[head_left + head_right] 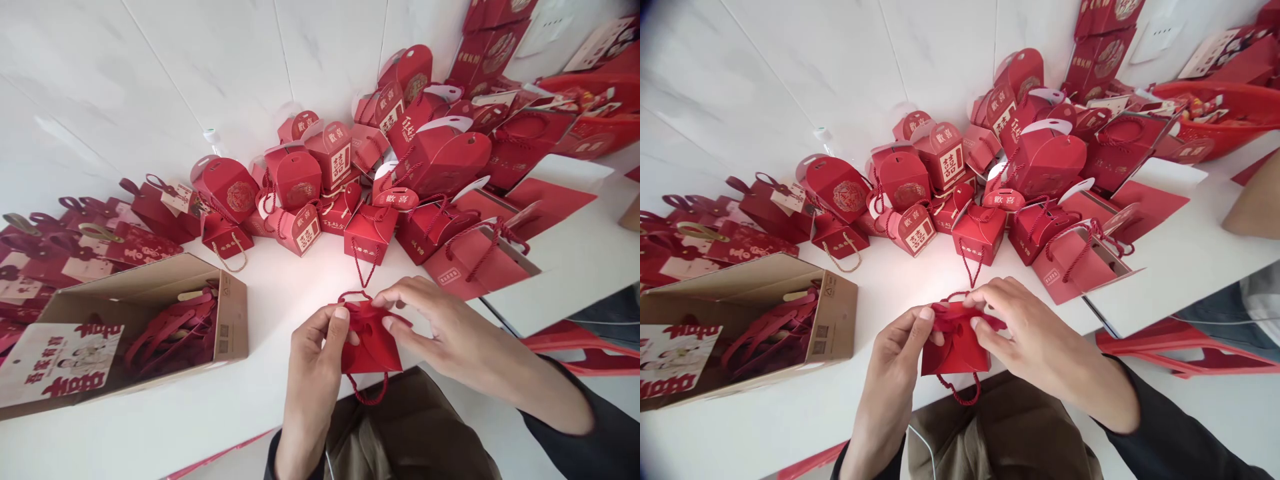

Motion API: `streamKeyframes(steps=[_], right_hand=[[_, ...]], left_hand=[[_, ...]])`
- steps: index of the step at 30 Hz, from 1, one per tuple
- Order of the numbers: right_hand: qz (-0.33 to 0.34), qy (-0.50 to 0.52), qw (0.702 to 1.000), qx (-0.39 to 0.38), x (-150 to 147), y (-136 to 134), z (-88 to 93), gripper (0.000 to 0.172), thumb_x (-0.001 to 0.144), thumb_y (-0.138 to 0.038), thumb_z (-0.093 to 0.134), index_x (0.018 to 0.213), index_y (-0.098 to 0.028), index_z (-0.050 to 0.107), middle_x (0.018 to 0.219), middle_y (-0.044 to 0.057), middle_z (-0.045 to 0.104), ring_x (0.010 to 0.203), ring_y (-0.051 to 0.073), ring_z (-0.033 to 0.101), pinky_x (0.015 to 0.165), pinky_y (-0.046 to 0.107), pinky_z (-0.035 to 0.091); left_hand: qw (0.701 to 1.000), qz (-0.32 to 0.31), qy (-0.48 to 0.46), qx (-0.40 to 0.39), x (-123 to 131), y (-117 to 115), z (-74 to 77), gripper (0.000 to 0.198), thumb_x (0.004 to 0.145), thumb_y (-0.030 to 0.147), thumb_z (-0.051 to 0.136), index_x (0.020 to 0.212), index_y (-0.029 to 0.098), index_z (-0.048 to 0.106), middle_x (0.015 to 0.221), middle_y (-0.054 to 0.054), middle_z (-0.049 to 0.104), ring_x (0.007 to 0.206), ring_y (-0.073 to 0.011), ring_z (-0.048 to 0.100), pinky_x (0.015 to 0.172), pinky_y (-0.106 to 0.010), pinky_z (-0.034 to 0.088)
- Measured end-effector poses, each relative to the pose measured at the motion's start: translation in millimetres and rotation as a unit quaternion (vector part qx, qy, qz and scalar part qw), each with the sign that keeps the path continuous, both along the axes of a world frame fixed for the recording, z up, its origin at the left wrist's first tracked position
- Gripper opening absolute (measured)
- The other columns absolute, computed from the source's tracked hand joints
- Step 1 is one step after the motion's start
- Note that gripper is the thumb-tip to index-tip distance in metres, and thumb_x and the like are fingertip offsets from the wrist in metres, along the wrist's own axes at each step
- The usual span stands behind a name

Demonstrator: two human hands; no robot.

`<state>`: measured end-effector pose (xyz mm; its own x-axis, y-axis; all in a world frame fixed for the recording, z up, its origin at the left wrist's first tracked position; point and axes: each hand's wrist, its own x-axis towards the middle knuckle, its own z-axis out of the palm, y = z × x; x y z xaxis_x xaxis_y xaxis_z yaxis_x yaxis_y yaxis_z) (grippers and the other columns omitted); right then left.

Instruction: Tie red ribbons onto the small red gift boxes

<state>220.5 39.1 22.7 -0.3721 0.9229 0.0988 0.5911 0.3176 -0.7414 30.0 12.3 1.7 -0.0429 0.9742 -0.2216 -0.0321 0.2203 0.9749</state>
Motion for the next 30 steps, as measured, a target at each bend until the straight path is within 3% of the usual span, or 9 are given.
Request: streamKeyframes(steps=[3,7,11,14,18,22,25,30], right_hand=[[0.018,0.016,0.999,0.038,-6,0,0.6,0.013,0.099,-0.030,0.058,0.110,-0.025,0.063,0.110,0.007,0.072,0.107,0.024,0.069,0.091,0.040,0.059],[-0.002,0.051,0.999,-0.016,-16,1,1.4,0.006,0.099,-0.025,0.057,0.096,-0.024,0.063,0.098,0.002,0.073,0.089,0.018,0.072,0.080,0.031,0.058],[-0.019,0.076,0.995,-0.056,-17,2,1.8,0.013,0.102,-0.031,0.054,0.102,-0.025,0.066,0.105,0.003,0.075,0.093,0.018,0.073,0.080,0.031,0.058],[0.010,0.062,0.996,-0.056,-16,1,1.1,0.013,0.099,-0.032,0.061,0.108,-0.025,0.068,0.111,0.005,0.074,0.101,0.020,0.072,0.085,0.033,0.058],[0.008,0.064,0.997,-0.041,-16,-1,2.2,0.006,0.098,-0.026,0.063,0.100,-0.025,0.068,0.102,0.002,0.074,0.096,0.018,0.071,0.087,0.031,0.057],[0.016,0.084,0.996,-0.023,-15,-1,4.8,0.015,0.103,-0.031,0.057,0.100,-0.025,0.070,0.103,0.002,0.073,0.099,0.017,0.070,0.089,0.030,0.057],[0.034,0.100,0.994,-0.023,-15,-1,3.2,0.016,0.104,-0.031,0.055,0.104,-0.027,0.071,0.107,0.001,0.073,0.103,0.017,0.070,0.089,0.029,0.057],[-0.014,0.125,0.991,-0.053,-18,-1,-3.5,0.010,0.101,-0.029,0.060,0.110,-0.028,0.059,0.100,-0.002,0.074,0.094,0.014,0.073,0.082,0.026,0.058]], left_hand=[[1.000,-0.006,-0.006,0.005,2,0,1.4,0.042,0.096,0.054,0.061,0.074,0.018,0.066,0.073,-0.002,0.066,0.069,-0.0146,0.056,0.067,-0.026,0.045],[0.999,-0.008,-0.017,0.031,2,-3,-0.5,0.041,0.101,0.049,0.055,0.080,0.018,0.071,0.084,-0.004,0.072,0.081,-0.0164,0.064,0.074,-0.025,0.049],[0.999,0.005,-0.053,0.013,1,-4,-4.1,0.025,0.099,0.040,0.061,0.103,0.021,0.076,0.087,-0.002,0.074,0.085,-0.0159,0.066,0.080,-0.024,0.052],[0.997,-0.009,-0.077,0.007,2,-4,-4.1,0.026,0.098,0.038,0.064,0.115,0.023,0.074,0.099,-0.004,0.076,0.091,-0.0165,0.068,0.086,-0.027,0.054],[0.997,-0.011,-0.072,0.017,2,-2,-4.8,0.026,0.098,0.042,0.063,0.108,0.022,0.076,0.098,-0.003,0.076,0.088,-0.0149,0.066,0.085,-0.025,0.053],[0.999,0.006,-0.031,0.011,2,-3,-6.6,0.028,0.097,0.044,0.064,0.098,0.019,0.077,0.084,-0.001,0.073,0.074,-0.0118,0.061,0.071,-0.021,0.049],[1.000,-0.011,-0.016,0.008,3,-5,-4.2,0.029,0.098,0.043,0.062,0.106,0.019,0.076,0.085,-0.003,0.073,0.079,-0.0147,0.063,0.075,-0.024,0.051],[1.000,-0.021,-0.006,0.015,8,-9,5.3,0.030,0.094,0.042,0.064,0.110,0.019,0.077,0.091,-0.006,0.073,0.087,-0.0193,0.066,0.080,-0.028,0.053]])
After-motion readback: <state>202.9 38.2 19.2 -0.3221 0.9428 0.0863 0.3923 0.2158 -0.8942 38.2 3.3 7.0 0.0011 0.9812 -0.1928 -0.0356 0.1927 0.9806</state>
